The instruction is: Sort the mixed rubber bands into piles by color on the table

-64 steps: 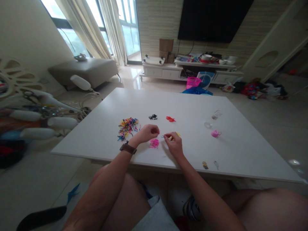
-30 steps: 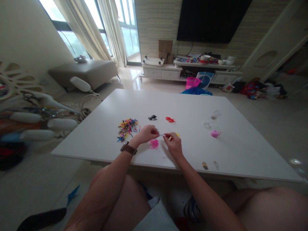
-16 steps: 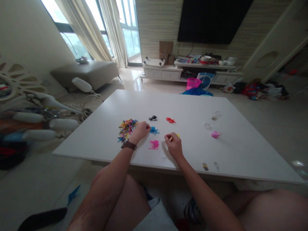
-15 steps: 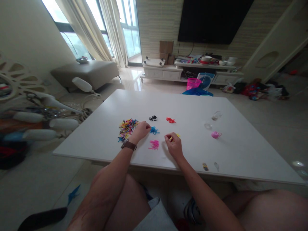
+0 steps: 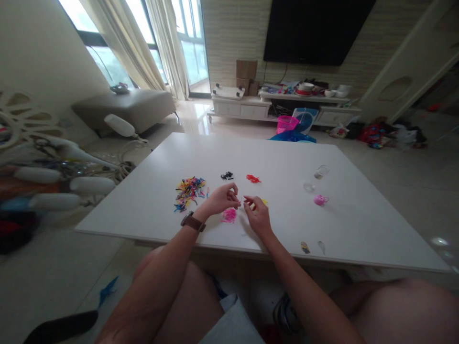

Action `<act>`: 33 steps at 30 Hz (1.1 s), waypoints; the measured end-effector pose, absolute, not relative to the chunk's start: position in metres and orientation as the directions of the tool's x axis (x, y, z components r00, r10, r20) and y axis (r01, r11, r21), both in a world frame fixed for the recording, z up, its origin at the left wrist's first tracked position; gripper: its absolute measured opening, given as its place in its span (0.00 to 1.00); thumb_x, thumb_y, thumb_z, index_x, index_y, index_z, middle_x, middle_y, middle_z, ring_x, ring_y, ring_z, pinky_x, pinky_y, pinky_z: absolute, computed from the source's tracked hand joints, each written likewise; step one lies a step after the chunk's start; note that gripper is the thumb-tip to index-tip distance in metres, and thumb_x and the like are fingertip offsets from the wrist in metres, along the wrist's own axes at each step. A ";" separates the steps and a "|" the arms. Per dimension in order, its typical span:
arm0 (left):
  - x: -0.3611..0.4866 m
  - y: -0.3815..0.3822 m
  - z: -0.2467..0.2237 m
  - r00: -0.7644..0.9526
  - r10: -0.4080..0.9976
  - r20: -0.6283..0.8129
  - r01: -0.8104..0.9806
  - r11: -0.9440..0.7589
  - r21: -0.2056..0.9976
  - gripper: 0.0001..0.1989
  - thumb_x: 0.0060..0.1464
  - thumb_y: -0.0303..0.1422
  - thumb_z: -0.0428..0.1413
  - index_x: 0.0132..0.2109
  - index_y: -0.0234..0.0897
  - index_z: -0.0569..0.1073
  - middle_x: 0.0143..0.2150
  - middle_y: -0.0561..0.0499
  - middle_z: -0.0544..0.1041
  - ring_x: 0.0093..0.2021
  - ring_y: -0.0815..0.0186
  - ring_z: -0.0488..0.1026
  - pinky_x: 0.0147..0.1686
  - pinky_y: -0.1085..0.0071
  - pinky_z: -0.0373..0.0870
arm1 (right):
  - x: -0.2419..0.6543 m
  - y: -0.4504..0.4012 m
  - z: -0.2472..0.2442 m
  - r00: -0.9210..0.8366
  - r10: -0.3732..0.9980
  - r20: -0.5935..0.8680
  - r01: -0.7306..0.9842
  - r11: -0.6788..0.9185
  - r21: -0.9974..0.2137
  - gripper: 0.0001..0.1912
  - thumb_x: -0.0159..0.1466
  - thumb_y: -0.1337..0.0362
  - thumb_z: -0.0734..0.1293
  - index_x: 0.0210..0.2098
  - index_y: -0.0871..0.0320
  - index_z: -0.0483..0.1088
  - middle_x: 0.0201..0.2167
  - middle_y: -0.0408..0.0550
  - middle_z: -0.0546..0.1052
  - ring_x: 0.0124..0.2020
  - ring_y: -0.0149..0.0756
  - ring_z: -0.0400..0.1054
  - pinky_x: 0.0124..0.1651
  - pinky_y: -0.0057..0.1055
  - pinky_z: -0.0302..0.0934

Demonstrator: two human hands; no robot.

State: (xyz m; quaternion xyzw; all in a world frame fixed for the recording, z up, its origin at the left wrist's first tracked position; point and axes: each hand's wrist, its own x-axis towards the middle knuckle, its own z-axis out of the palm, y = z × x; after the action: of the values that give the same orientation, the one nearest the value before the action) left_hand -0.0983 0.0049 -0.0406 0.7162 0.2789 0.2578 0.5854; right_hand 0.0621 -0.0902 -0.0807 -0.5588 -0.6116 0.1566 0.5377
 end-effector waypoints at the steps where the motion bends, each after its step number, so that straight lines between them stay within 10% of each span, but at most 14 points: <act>1: -0.097 0.005 -0.041 0.721 0.692 0.041 0.097 -0.160 0.982 0.17 0.45 0.29 0.65 0.37 0.36 0.64 0.26 0.52 0.77 0.28 0.65 0.77 0.28 0.75 0.70 | 0.062 -0.090 -0.080 0.188 0.854 0.484 0.506 0.338 -0.793 0.11 0.66 0.64 0.63 0.46 0.56 0.73 0.36 0.47 0.76 0.36 0.35 0.69 0.35 0.31 0.61; 18: -0.107 0.010 -0.035 0.680 0.733 0.021 0.208 -0.220 0.953 0.11 0.45 0.27 0.63 0.35 0.34 0.70 0.26 0.49 0.79 0.28 0.64 0.78 0.28 0.74 0.71 | 0.064 -0.091 -0.085 0.307 0.808 0.503 0.514 0.304 -0.802 0.03 0.63 0.65 0.67 0.35 0.56 0.73 0.30 0.44 0.75 0.31 0.34 0.68 0.34 0.31 0.61; 27: -0.114 0.018 -0.036 0.587 0.799 0.130 0.205 -0.302 0.931 0.10 0.48 0.34 0.64 0.33 0.32 0.74 0.28 0.46 0.79 0.31 0.64 0.77 0.30 0.72 0.69 | 0.058 -0.091 -0.087 -0.143 0.856 0.497 0.579 0.480 -0.659 0.04 0.62 0.69 0.68 0.33 0.54 0.75 0.30 0.45 0.77 0.35 0.37 0.68 0.41 0.34 0.61; 33: -0.110 0.015 -0.034 0.621 0.778 0.094 0.103 -0.200 0.974 0.13 0.48 0.36 0.65 0.36 0.32 0.74 0.32 0.44 0.81 0.34 0.63 0.78 0.35 0.70 0.71 | 0.058 -0.091 -0.084 -0.043 0.865 0.500 0.606 0.420 -0.675 0.04 0.64 0.64 0.67 0.37 0.54 0.75 0.33 0.47 0.76 0.36 0.38 0.68 0.40 0.35 0.62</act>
State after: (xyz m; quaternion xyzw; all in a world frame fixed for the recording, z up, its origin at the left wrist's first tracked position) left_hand -0.1099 0.0150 -0.0337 0.7117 0.3094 0.3059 0.5515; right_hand 0.0583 -0.0908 -0.0841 -0.5194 -0.7083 0.1417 0.4566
